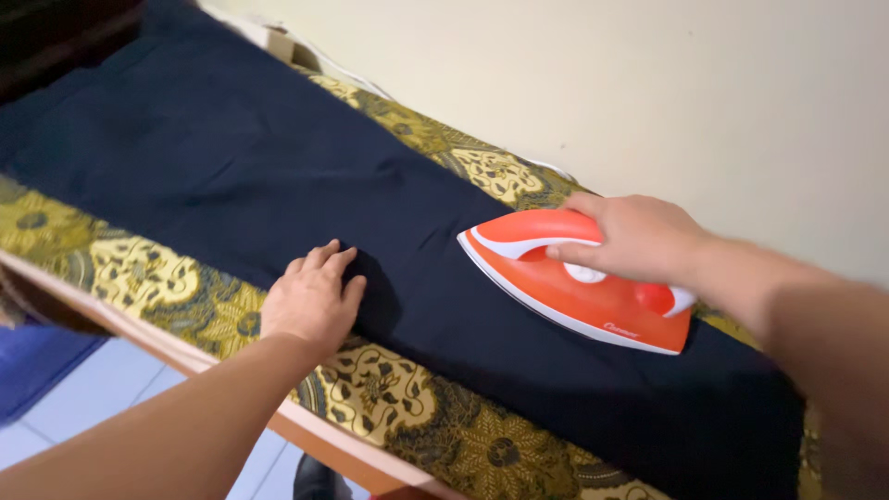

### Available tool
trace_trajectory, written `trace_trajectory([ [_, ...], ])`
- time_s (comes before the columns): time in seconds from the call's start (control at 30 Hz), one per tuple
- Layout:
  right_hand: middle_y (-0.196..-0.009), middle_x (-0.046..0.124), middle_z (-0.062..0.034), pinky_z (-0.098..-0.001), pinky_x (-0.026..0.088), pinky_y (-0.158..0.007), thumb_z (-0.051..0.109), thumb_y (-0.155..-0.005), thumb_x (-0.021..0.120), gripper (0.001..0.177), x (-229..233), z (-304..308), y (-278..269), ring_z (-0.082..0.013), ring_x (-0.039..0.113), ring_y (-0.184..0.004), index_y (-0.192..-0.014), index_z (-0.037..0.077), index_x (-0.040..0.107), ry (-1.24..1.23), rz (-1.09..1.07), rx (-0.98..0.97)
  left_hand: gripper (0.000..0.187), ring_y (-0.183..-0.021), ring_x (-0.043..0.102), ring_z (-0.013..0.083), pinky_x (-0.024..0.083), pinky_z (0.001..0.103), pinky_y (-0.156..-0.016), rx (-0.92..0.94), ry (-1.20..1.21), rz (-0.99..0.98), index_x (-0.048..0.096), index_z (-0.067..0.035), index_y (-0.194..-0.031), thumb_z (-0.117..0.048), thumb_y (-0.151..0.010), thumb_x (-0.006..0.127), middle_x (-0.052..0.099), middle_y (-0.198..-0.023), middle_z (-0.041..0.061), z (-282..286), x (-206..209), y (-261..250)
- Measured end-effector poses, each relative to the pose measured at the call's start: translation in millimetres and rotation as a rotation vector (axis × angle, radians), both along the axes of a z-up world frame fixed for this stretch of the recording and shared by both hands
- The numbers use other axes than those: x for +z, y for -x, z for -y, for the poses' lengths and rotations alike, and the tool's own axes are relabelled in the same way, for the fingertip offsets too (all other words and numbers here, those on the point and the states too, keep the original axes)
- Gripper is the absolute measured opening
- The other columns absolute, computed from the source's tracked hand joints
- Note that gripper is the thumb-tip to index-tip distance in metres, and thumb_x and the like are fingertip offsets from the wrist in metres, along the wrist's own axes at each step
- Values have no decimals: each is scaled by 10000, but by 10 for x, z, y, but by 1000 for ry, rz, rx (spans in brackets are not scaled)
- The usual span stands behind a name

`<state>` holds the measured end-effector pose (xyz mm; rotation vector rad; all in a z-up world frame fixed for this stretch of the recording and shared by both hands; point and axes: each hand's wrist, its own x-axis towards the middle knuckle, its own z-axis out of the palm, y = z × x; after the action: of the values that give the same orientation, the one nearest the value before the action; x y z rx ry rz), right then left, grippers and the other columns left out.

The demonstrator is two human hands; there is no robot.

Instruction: The person irons a dark blue pair of trousers laid on a patterned ironing board. They repeatedly smooth the fabric with an orange and white iron, repositioning the garment and adjusting the iron's cord as needed.

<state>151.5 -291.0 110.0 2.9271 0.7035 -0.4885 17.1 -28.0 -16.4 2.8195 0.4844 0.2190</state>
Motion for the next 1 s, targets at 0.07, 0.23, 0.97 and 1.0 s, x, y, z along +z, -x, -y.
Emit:
trace_trajectory([
  [0.07, -1054, 602, -57, -373, 445, -831, 499, -774, 482, 524, 22, 102, -196, -216, 571, -982, -1226, 237, 459, -303, -150, 19, 376, -1096, 489, 256, 393, 373, -918, 14, 0, 44, 562, -158, -1134, -335, -812, 480, 504, -1249, 31, -16, 57, -38],
  [0.23, -1071, 583, -70, -329, 452, -788, 362, -909, 363, 423, 105, 787, -720, -159, 532, -943, -1247, 127, 460, -854, -126, -506, 299, -1026, 514, 314, 418, 415, -852, 116, 171, 200, 598, -145, -1073, -314, -853, 486, 563, -1075, 113, 40, 289, -284],
  [0.97, -730, 596, -51, -250, 419, -519, 216, -931, 398, 272, -800, 2184, -822, -112, 528, -595, -960, 32, 595, -688, -459, -885, 267, -889, 622, 256, 472, 353, -818, -748, 280, 284, 675, -199, -985, -223, -778, 508, 660, -969, 91, 2485, 1468, -1699],
  [1.0, -741, 603, -33, -230, 411, -532, 229, -919, 437, 243, -738, 2207, -798, -93, 529, -608, -955, 60, 609, -697, -425, -873, 249, -934, 606, 247, 462, 363, -842, -852, 124, 190, 677, -208, -968, -260, -796, 505, 651, -993, 77, 2700, 1505, -1645],
])
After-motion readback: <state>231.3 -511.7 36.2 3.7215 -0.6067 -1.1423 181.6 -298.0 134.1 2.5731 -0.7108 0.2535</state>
